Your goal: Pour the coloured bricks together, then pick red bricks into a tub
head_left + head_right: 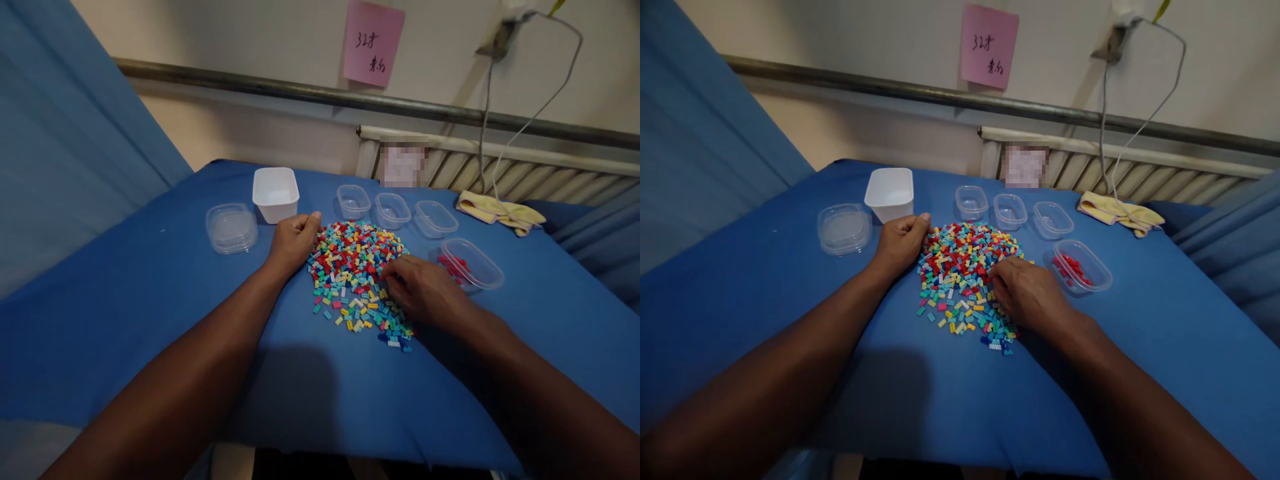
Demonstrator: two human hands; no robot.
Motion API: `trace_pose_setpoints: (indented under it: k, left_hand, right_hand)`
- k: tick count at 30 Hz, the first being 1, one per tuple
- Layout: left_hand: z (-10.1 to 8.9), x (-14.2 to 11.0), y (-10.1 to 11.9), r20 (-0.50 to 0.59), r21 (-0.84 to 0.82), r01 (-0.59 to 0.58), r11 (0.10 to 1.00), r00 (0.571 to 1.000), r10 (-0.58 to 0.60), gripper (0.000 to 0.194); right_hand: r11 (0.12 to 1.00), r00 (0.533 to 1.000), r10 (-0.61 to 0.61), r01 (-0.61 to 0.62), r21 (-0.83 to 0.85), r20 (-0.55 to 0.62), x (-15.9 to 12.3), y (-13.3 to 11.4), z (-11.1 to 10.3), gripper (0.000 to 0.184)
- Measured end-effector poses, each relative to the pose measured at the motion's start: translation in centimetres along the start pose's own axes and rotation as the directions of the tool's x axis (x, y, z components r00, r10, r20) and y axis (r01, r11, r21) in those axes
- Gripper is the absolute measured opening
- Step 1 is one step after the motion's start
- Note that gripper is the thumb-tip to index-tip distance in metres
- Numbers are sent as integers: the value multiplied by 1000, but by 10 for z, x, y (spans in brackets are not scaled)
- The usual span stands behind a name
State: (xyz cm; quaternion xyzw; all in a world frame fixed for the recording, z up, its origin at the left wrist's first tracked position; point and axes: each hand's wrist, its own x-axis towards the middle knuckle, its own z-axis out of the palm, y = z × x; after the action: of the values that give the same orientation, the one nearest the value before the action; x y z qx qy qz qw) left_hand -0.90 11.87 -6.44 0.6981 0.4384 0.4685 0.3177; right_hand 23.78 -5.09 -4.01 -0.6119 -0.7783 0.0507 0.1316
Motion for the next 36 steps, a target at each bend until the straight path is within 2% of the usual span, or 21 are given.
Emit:
trace_pose_setpoints:
  k: [4,7,11,15,19,25,29,32,36]
  left_hand:
    - [0,0,0,7,2,-2,1000,1000,2,51]
    - [0,-1,1,2,-1,4,1000,1000,-4,50]
    - [1,-2,3,12,0,-8,1000,1000,8,49]
    - [2,-2,1,22,5,5,1000,1000,-5,50]
    - [3,-2,-1,22,18,1,1000,1000,-1,50]
    - [3,-2,-1,37,38,-4,999,999,2,50]
    - [3,-3,1,31,38,-3,999,1000,2,50]
    - [3,-4,3,27,35,0,999,1000,-1,49]
    - [2,-4,4,33,47,3,999,999,-5,50]
  right_hand:
    - [1000,997,-4,3,14,72,8,-21,-5,19]
    - [999,990,23,-16,-52,138,13,-35,0,20]
    - [993,989,11,6,-120,146,14,-45,6,24]
    - [977,983,94,-61,-203,156,10,-53,2,21]
    - [980,980,111,-79,-183,168,10,-57,0,19]
    - [991,984,111,-99,-91,138,13,-55,5,22]
    - [992,995,80,-86,92,64,9,-47,7,20]
    - [968,996,91,-85,236,-13,3,-34,3,24]
    - [926,980,175,-130,353,-96,-11,-3,-12,25]
